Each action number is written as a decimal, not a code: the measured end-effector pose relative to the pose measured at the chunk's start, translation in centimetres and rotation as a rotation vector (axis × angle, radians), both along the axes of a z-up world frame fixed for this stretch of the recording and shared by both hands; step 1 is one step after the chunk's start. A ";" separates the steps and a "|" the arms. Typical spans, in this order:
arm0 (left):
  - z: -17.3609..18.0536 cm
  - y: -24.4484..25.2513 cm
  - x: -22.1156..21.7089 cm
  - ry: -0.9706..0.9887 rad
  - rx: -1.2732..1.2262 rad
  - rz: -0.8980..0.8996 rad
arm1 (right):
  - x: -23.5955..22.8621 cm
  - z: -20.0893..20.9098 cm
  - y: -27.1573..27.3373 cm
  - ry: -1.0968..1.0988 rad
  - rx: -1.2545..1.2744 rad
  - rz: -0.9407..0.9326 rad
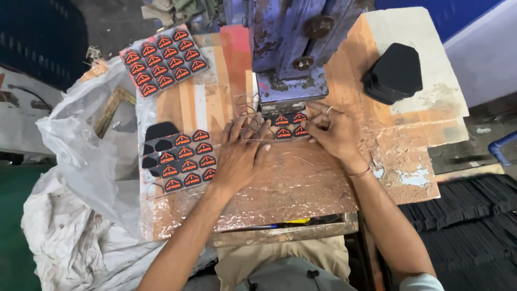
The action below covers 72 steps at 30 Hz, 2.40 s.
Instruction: The person repeatedly picks up small black hexagonal objects and places them under a press machine to apply orange stickers. The person then removes the stickered objects and places them on a plastic sheet on the table.
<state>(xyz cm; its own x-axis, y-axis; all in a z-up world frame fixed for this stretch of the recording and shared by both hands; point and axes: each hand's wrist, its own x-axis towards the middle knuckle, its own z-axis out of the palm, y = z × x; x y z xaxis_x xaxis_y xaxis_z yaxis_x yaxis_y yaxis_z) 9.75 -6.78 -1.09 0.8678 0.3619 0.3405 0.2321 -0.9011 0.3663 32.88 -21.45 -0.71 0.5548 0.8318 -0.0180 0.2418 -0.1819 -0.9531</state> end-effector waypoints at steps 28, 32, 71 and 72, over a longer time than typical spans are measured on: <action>2.0 11.2 -17.9 0.145 -0.621 0.721 | -4.4 2.5 -10.7 -0.149 -0.157 -0.128; 6.4 5.5 -19.2 0.104 -0.649 0.832 | -6.5 5.4 -10.7 -0.282 -0.137 -0.091; 1.4 7.0 -11.8 -0.170 -0.119 0.230 | 1.3 1.6 -15.1 -0.508 -0.050 -0.406; 2.3 8.1 -13.1 -0.132 -0.182 0.405 | 1.3 1.0 -15.7 -0.474 -0.032 -0.423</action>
<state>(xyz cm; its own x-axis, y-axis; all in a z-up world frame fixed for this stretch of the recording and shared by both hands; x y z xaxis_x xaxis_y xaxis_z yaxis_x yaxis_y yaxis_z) -3.33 1.29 1.16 0.5976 0.7268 0.3386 0.4926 -0.6660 0.5602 34.17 -37.18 0.31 0.7890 0.5424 0.2886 0.5370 -0.3804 -0.7529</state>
